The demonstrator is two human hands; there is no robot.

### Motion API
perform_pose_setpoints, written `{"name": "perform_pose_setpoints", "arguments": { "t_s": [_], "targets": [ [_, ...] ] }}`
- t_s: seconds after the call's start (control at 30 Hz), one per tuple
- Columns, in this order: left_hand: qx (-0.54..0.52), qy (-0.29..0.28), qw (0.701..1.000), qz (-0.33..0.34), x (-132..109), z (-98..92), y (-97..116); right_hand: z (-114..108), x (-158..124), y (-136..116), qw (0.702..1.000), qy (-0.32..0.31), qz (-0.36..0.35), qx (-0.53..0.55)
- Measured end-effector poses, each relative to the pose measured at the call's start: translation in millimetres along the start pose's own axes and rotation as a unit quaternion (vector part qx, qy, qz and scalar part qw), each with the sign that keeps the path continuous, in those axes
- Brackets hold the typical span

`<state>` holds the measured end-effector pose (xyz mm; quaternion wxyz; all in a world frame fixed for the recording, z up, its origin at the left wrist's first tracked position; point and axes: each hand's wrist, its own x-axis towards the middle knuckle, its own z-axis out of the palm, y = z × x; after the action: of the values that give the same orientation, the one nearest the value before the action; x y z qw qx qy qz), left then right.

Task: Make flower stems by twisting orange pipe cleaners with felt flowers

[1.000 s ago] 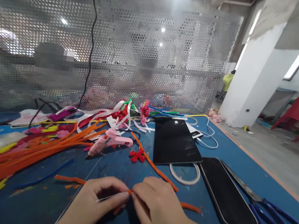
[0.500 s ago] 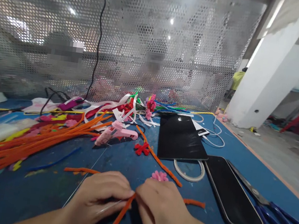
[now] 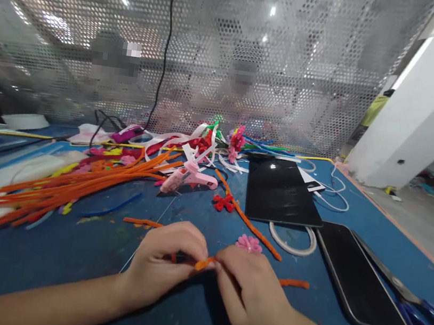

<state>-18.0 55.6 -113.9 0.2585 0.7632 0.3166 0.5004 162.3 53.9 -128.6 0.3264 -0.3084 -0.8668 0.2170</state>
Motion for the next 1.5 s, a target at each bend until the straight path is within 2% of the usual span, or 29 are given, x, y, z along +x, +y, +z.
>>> {"name": "perform_pose_setpoints", "arguments": {
  "t_s": [0.13, 0.27, 0.43, 0.67, 0.83, 1.07, 1.2, 1.27, 1.37, 1.5],
  "targets": [
    [-0.002, 0.043, 0.999, -0.029, 1, -0.5, -1, -2, 4, -1, 0.999, 0.001, 0.028, 0.021],
    [0.013, -0.003, 1.000, 0.019, 5, -3.0, -1, -3, 8, -1, 0.999, -0.007, 0.049, 0.015],
    [0.042, -0.019, 0.999, 0.000, 10, -6.7, -5, -5, 11, 0, 0.997, 0.001, 0.075, -0.002],
    [0.100, -0.055, 0.993, -0.010, 9, -10.2, -12, -6, 12, 1, 0.998, -0.001, 0.070, 0.006],
    [0.103, -0.068, 0.992, -0.023, 12, -11.5, -14, -6, 11, 3, 0.997, -0.012, 0.077, 0.005],
    [0.084, -0.083, 0.989, -0.089, 16, -12.5, -9, -5, 9, 4, 0.998, 0.000, 0.061, -0.015],
    [0.020, -0.118, 0.976, -0.183, 15, -10.5, -6, -5, 8, 3, 0.999, 0.006, 0.045, -0.025],
    [-0.015, -0.116, 0.969, -0.217, 13, -9.1, -4, -5, 6, 3, 0.999, 0.015, 0.024, -0.027],
    [-0.024, -0.100, 0.976, -0.194, 11, -8.3, -4, -5, 6, 3, 0.999, 0.028, 0.011, -0.024],
    [-0.032, -0.109, 0.982, -0.151, 12, -9.0, -5, -7, 8, 2, 0.998, 0.021, 0.062, 0.018]
  ]
}}
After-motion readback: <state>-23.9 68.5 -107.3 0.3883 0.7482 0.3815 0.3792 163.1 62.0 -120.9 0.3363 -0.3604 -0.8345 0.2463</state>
